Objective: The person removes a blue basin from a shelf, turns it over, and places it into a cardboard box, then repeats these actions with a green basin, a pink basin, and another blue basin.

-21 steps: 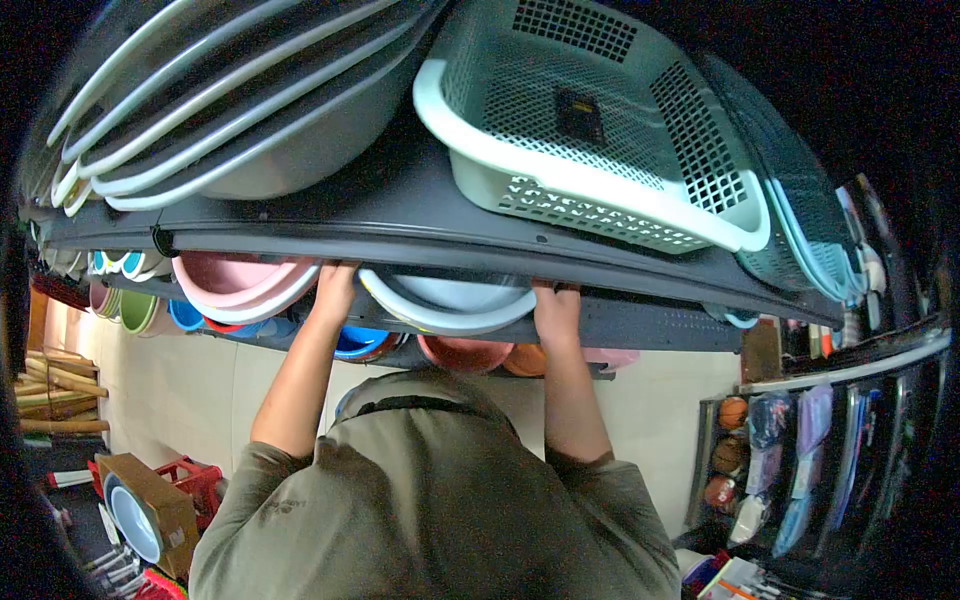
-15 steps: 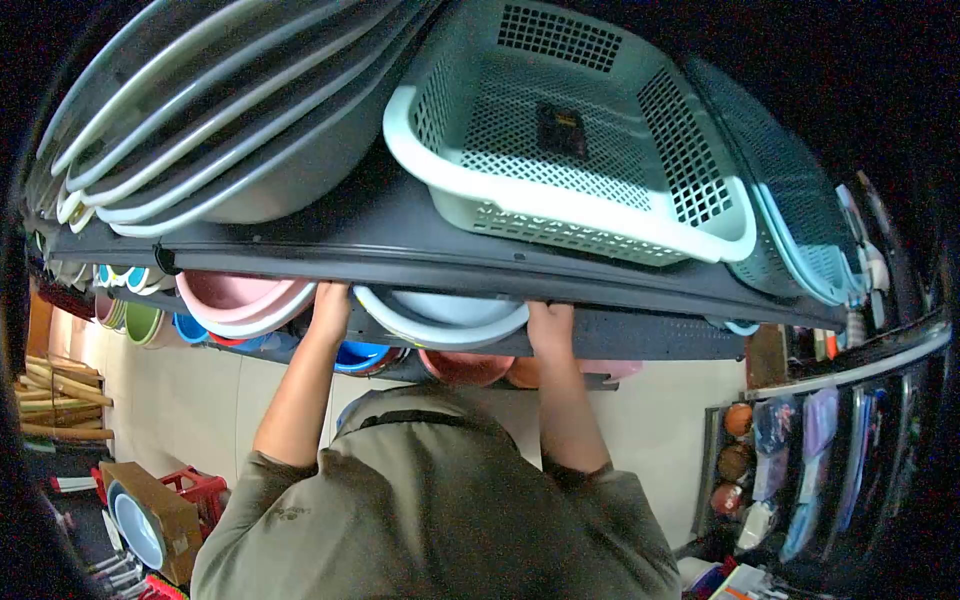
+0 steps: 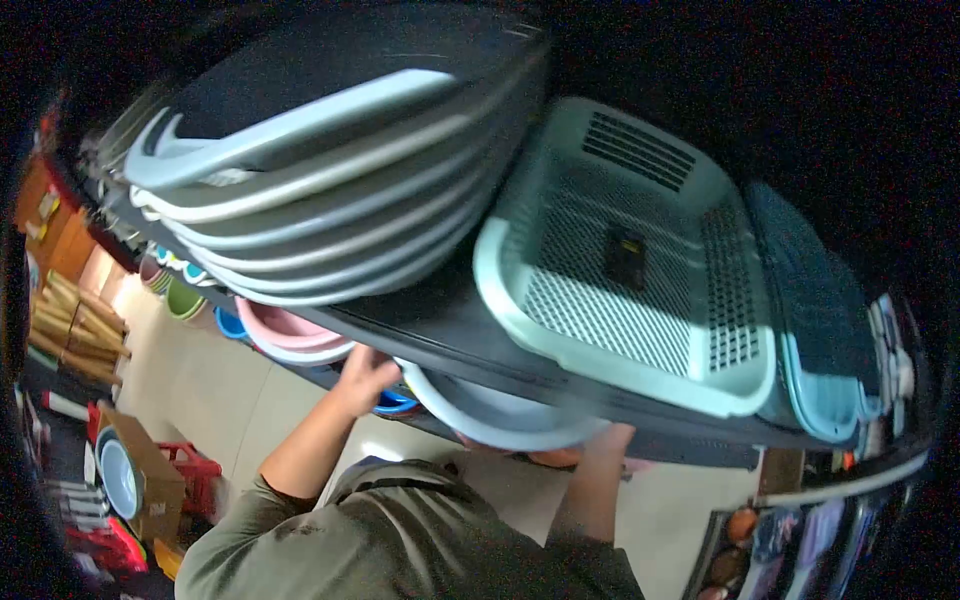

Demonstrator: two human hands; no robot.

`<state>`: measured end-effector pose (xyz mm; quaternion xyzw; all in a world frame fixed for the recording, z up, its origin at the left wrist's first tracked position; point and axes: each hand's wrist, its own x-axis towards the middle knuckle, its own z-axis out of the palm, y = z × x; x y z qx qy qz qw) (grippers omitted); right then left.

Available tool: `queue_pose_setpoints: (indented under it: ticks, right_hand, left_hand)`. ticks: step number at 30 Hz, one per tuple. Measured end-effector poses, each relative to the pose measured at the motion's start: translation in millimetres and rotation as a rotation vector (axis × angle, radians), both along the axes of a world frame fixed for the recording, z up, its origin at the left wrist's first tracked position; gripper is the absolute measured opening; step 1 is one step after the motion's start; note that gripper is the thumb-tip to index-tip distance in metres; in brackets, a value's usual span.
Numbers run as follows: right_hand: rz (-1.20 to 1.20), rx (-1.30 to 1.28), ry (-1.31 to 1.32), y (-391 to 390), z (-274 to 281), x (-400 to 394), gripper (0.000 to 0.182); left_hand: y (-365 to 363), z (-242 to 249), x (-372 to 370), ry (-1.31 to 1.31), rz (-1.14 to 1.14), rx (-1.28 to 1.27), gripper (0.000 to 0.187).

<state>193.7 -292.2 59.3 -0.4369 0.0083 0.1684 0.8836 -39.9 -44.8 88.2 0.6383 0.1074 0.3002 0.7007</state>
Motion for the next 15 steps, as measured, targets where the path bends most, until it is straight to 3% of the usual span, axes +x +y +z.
queue_pose_setpoints:
  ticks: [1,2,5,8,11,15]
  right_hand:
    - [0.105,0.135,-0.088,-5,5,1,0.058]
    - [0.209,0.273,-0.172,-7,9,3,0.061]
    - [0.331,0.461,-0.151,1,42,-15,0.064]
    - [0.209,0.267,-0.103,-4,49,-38,0.064]
    - [0.257,0.438,-0.125,-3,63,-73,0.063]
    - [0.088,0.293,-0.315,4,89,-130,0.065]
  left_hand:
    - [-3,5,-6,0.0,-0.081,0.083,0.089]
    - [-6,11,-8,-0.066,-0.082,0.266,0.097]
    - [-28,23,-25,-0.09,-0.065,0.392,0.108]
    - [-47,42,-46,-0.071,-0.058,0.401,0.113]
    - [-54,40,-71,-0.043,-0.029,0.307,0.114]
    - [-56,37,-113,-0.044,-0.041,0.364,0.115]
